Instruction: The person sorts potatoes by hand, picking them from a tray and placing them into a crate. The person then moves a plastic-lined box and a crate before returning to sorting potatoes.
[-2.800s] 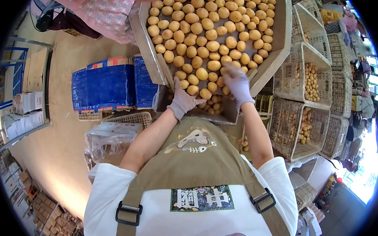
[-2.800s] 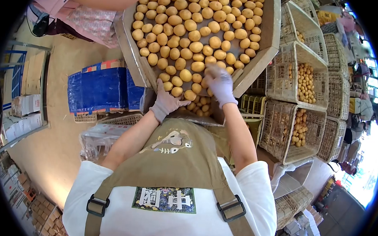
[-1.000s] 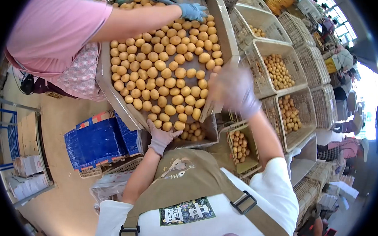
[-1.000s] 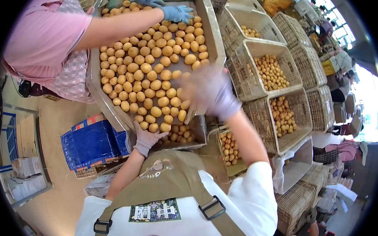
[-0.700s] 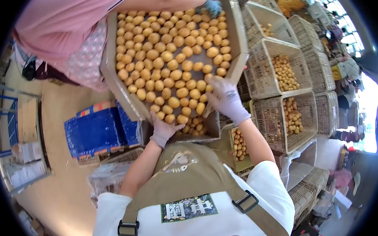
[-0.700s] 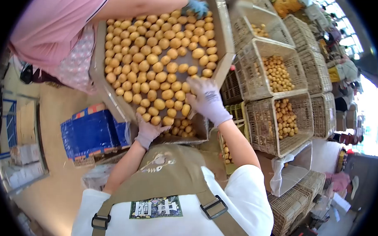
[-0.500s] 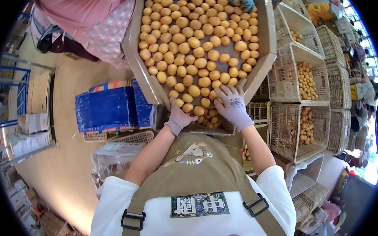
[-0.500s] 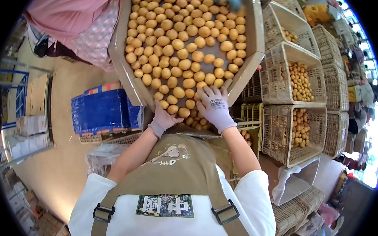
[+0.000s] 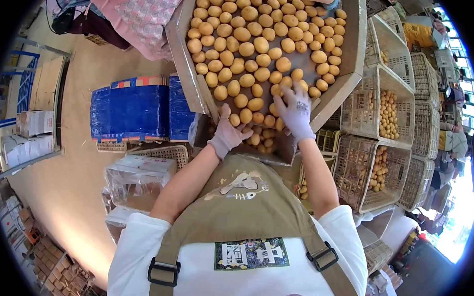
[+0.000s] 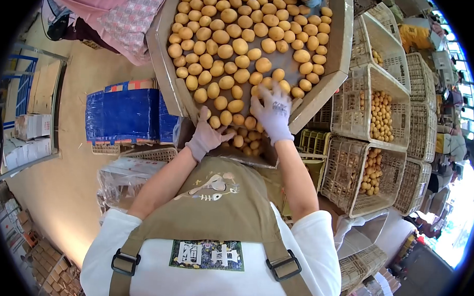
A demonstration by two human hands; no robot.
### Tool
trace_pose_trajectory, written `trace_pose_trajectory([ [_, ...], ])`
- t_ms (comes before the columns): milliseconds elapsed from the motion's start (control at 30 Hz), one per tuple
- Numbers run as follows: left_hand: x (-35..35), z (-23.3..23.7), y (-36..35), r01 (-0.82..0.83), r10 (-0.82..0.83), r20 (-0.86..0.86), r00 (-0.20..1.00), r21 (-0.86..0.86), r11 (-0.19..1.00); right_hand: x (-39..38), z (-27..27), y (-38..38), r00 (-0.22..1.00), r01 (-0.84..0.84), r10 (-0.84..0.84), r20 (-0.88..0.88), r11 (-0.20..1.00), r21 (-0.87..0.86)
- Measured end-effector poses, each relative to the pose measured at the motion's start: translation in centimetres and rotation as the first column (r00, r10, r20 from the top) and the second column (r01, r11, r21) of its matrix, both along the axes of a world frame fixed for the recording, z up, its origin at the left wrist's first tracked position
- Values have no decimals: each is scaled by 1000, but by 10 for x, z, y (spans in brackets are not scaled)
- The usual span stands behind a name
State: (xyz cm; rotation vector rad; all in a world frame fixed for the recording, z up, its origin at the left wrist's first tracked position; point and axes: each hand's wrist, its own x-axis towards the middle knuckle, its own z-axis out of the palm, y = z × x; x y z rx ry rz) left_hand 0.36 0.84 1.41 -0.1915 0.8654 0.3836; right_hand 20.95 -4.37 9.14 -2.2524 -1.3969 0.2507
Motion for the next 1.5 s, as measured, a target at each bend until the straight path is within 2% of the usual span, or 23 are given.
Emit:
trace_pose_trajectory([
  [100,3,-5,-2,-48,49,46,998,-34,998,-26,11,4,978,-165,206,42,877,-451],
  [167,1,-9,1,-43,48,113,992,-43,998,-29,24,-6,914,-344,404,-27,739,-580],
  [200,0,-7,1,-38,41,95,995,-30,999,-12,4,-16,923,-320,381,60,845,-429],
  [267,3,2,0,-26,26,67,997,-11,1000,15,-16,-1,978,-209,195,-74,891,-404],
  [333,2,5,0,-49,52,153,987,-24,999,-4,-7,13,977,-138,152,152,986,-97],
  [400,-1,-8,-1,-52,61,211,976,-45,998,-25,3,22,867,-422,445,225,895,-147],
  [433,-5,-14,0,-31,15,332,943,41,999,-22,6,25,871,-385,462,167,853,-352],
  [567,-8,-4,-1,6,-26,174,984,114,993,0,2,14,933,-156,286,220,870,-468],
  [667,-8,-5,0,-18,10,213,977,35,999,8,-9,-11,936,-254,322,139,895,-367],
  [800,-3,2,3,17,-27,162,986,61,998,20,3,-4,962,-248,271,-18,851,-463],
  [833,-2,1,3,12,-18,162,987,34,999,20,11,-4,951,-258,306,50,870,-421],
  [933,-1,-3,2,32,-32,126,992,4,999,40,25,12,954,-232,168,-247,939,-255],
  [967,-3,-7,2,53,-60,181,982,42,998,41,40,19,979,-122,65,-195,947,-296],
  [1000,-5,-8,2,64,-75,181,981,66,996,40,33,25,993,-86,72,-97,986,-146],
  [1067,-5,-9,0,76,-97,178,979,121,990,29,27,14,903,-304,337,268,940,-157],
  [1100,-3,-5,1,78,-94,159,983,102,992,16,20,8,911,-331,393,128,878,-345],
  [1133,-6,0,3,78,-90,152,984,86,993,7,25,-4,869,-351,457,190,840,-413],
  [1200,-7,7,4,73,-80,148,986,52,996,28,9,5,966,-258,228,-122,857,-445],
  [1267,-20,-111,-14,350,-351,-134,927,650,675,36,-16,2,960,-213,120,-255,902,-376],
  [1333,-14,-85,-11,220,-230,-1,973,294,930,-3,-3,-5,958,-151,245,153,877,-456],
  [1367,-11,-61,-8,113,-117,45,992,72,991,-1,1,-10,942,-239,325,87,828,-507],
  [1467,-12,-24,1,96,-100,192,976,30,995,18,8,-6,938,-332,345,-32,866,-375],
  [1500,-7,-9,0,84,-90,112,990,62,995,27,12,1,971,-225,200,-127,948,-223],
])
